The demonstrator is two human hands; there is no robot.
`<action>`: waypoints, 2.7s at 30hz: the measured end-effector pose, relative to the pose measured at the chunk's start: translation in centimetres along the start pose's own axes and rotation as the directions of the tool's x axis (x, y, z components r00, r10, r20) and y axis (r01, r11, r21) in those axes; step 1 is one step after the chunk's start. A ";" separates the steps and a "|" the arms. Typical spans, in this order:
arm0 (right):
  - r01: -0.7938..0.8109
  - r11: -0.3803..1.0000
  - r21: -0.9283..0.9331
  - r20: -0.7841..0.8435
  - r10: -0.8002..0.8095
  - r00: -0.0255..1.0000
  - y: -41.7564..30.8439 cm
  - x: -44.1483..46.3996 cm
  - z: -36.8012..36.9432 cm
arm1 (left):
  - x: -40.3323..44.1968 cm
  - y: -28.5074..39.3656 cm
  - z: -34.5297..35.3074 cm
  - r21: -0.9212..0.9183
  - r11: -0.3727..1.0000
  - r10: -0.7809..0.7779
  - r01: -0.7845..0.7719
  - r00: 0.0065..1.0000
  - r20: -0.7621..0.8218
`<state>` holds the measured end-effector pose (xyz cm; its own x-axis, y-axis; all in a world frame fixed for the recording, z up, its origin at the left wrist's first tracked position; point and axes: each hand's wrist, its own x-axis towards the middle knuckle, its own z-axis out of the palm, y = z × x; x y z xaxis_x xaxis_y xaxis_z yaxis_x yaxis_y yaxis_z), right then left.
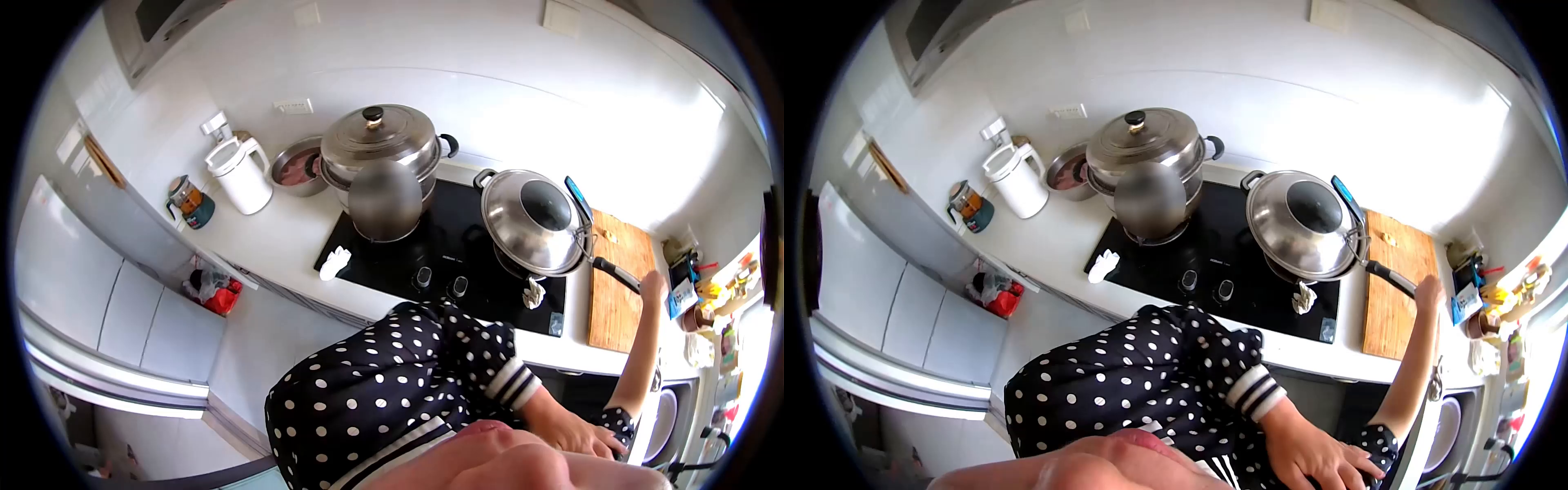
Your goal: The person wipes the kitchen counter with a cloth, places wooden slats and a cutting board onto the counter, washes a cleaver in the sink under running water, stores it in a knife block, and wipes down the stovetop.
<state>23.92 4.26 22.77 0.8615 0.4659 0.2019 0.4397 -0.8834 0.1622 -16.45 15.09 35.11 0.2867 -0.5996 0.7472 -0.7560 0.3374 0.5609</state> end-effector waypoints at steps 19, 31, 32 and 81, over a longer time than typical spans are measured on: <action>0.890 -0.261 0.374 -0.394 -0.913 -0.103 -43.0 -19.8 -20.2 | -23.6 2.1 -15.1 0.770 -0.586 -0.728 0.251 0.254 -0.637; 0.486 -0.806 0.338 -0.691 -0.563 -0.454 -47.6 -27.8 -18.0 | -29.6 13.5 -16.4 -0.019 -0.374 -0.016 0.927 -0.027 -1.000; 0.485 -0.788 0.379 -0.736 -0.574 -0.358 -47.1 -27.8 -18.4 | -33.4 14.5 -16.4 -0.082 -0.171 0.207 0.982 -0.045 -0.977; -0.684 0.402 0.609 0.095 -0.893 -0.441 -46.9 -35.2 -1.1 | -47.4 14.9 -1.0 0.516 0.839 -0.140 -0.173 -0.985 -0.103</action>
<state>-27.34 29.38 9.12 -0.7480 0.5785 -0.3252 -0.2579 -0.7050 -0.6607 -40.71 49.22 8.43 -0.1160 0.6181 -0.7775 -0.9875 0.0123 0.1571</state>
